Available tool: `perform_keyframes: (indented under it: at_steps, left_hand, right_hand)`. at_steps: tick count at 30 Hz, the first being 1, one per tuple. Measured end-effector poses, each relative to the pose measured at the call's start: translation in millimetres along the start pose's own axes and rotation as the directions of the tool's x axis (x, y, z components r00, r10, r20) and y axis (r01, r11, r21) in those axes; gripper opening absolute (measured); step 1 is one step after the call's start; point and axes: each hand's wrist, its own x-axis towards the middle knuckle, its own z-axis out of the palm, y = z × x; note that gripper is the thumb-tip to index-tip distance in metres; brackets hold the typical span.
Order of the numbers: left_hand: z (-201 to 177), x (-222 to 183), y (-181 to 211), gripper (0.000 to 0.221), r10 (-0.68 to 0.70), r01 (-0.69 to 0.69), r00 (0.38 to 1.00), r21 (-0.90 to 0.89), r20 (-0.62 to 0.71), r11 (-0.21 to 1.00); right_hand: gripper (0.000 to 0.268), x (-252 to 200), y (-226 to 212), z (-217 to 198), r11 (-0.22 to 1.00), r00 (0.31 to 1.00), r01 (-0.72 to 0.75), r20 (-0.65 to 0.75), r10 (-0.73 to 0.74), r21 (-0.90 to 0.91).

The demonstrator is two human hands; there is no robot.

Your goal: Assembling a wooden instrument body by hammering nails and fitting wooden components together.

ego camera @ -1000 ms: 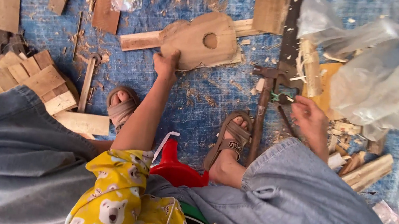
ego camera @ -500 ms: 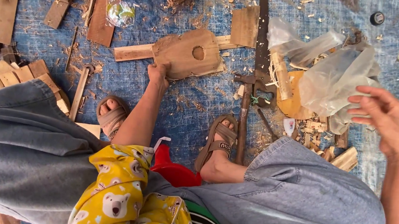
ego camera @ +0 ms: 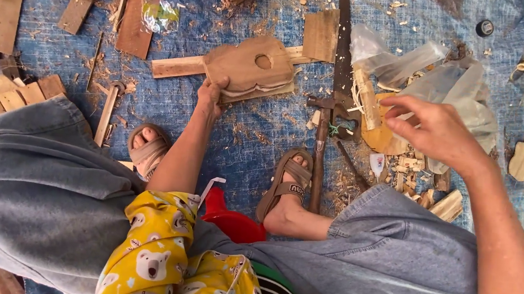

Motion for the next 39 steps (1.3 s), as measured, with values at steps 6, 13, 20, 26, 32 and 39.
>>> perform_keyframes:
  at_steps: [6, 13, 20, 26, 32, 39]
  left_hand:
    - [5, -3, 3, 0.024, 0.188, -0.190, 0.980, 0.020, 0.062, 0.982]
    - [5, -3, 18, 0.015, 0.301, -0.301, 0.953, -0.006, 0.041, 0.954]
    - [-8, -35, 55, 0.025, 0.060, -0.050, 0.995, -0.126, 0.077, 0.991]
    - [14, -86, 66, 0.033, -0.011, 0.068, 0.927, -0.139, 0.376, 0.988]
    - [48, -106, 61, 0.027, 0.037, 0.095, 0.773, -0.173, 0.634, 0.980]
    - [63, -178, 84, 0.022, 0.002, 0.209, 0.725, -0.223, 0.689, 0.952]
  right_hand:
    - [0.045, 11, 1, 5, 0.998, 0.996, -0.022, 0.089, 0.027, -0.060]
    - [0.046, 24, 7, 1, 0.992, 0.996, -0.032, 0.076, 0.042, -0.126]
    - [0.046, 34, 22, -6, 0.993, 0.997, -0.061, 0.046, 0.066, -0.100]
    - [0.041, 43, 22, 2, 0.937, 0.979, -0.193, -0.002, 0.202, 0.291]
    - [0.078, 52, 32, 10, 0.632, 0.996, -0.069, 0.018, 0.087, 0.772]
    - [0.099, 46, 26, 4, 0.337, 0.997, 0.032, -0.004, -0.083, 0.941]
